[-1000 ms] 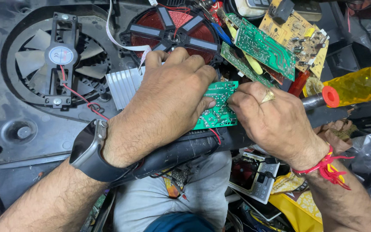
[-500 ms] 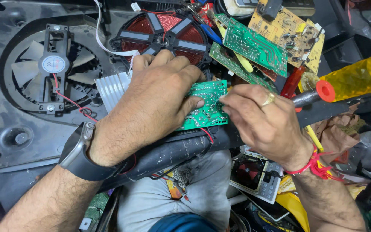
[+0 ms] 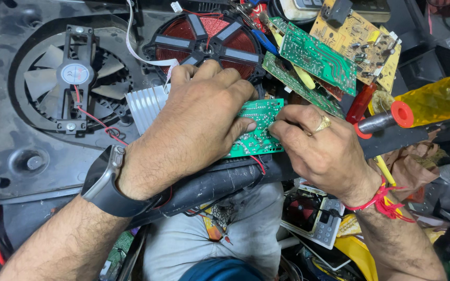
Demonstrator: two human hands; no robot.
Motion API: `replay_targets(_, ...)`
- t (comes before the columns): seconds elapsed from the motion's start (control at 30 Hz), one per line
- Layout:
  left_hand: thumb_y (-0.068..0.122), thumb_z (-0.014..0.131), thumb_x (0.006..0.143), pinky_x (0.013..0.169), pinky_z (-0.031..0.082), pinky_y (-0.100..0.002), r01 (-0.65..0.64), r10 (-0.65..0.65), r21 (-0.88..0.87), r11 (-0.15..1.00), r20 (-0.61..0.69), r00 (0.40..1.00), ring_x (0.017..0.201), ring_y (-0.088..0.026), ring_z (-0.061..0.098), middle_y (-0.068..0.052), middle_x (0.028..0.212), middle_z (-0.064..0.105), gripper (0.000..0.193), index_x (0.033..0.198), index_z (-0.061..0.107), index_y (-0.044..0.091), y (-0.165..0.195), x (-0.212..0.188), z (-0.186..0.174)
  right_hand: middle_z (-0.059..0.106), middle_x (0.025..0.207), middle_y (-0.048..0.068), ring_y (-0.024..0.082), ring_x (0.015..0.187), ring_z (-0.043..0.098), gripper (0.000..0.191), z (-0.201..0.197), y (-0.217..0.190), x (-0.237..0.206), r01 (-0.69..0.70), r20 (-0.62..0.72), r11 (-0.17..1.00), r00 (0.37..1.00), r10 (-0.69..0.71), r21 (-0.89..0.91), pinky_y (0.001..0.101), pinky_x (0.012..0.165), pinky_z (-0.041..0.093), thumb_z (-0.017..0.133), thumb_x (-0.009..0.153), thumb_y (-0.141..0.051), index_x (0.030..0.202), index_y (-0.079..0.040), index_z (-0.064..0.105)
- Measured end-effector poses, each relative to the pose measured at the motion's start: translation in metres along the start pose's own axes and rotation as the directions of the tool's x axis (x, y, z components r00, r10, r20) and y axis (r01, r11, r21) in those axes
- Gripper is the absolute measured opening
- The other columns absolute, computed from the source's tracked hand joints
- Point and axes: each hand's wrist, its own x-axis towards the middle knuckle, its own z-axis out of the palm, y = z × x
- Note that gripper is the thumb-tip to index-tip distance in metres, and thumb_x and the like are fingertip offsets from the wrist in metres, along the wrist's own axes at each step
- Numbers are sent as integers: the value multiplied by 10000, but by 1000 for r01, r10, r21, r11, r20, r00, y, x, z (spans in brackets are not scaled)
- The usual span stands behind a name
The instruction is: The person sits on the floor and uses a soldering iron and solder wire to repair a green circuit board. They repeatedly apply solder to specific points on the board, occasionally flipping it over to access different sides.
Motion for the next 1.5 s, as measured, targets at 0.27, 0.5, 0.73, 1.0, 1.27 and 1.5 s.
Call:
replay_targets(0.27, 281, 775, 850, 856, 355, -500, 32, -31, -6, 999, 46, 998, 1008, -316, 557, -94, 968, 651, 321, 1078, 723, 61, 2, 2, -4, 656, 1105, 123, 295, 929, 700, 253, 1, -1, -4, -18, -51, 999, 998, 19, 33, 401, 753, 574, 756, 844, 51, 1073, -18, 671)
replay_targets(0.5, 256, 764, 887, 911, 344, -484, -9, 15, -79, 997, 67, 998, 1087, -329, 551, -115, 1092, 671, 364, 1168, 701, 34, 9, 1, -14, 694, 1134, 164, 269, 983, 722, 173, 11, -13, -61, -257, -365, 952, 881, 302, 168, 342, 839, 591, 717, 983, 65, 1127, 26, 630)
replay_targets(0.73, 166, 780, 863, 1042, 362, -487, -90, 93, 66, 994, -43, 995, 1261, -340, 551, -136, 1224, 672, 333, 1147, 694, 14, 39, 18, -34, 639, 1113, 131, 111, 788, 659, 137, 43, -11, -165, -532, -531, 692, 449, 719, 488, 215, 714, 550, 653, 1062, -23, 1177, 22, 594)
replay_targets(1.0, 142, 807, 819, 861, 480, -452, -166, 174, 67, 984, -147, 974, 1033, -318, 656, -119, 1105, 700, 282, 1057, 710, 26, 131, 12, -2, 634, 1168, 122, 79, 801, 588, 379, 44, 44, -207, -567, -599, 563, 147, 787, 601, 228, 712, 490, 722, 1074, -35, 1386, 37, 519)
replay_targets(1.27, 82, 681, 751, 830, 532, -416, -131, 133, -97, 987, 14, 991, 1004, -316, 665, -165, 1163, 698, 502, 1236, 629, -39, 175, 42, 129, 662, 1244, 107, 88, 848, 628, 568, -2, 108, -173, -676, -394, 634, 503, 769, 375, 218, 653, 517, 858, 916, -12, 1402, -12, 564)
replay_targets(1.5, 109, 669, 960, 1141, 490, -478, -177, 162, -20, 984, -305, 938, 1277, -363, 630, -251, 1357, 628, 507, 1401, 517, -89, 186, 66, 190, 651, 1202, 107, 126, 1072, 668, 465, -9, 59, -196, -104, -290, 349, 371, 882, 931, 261, 996, 567, 741, 969, 62, 1373, 75, 512)
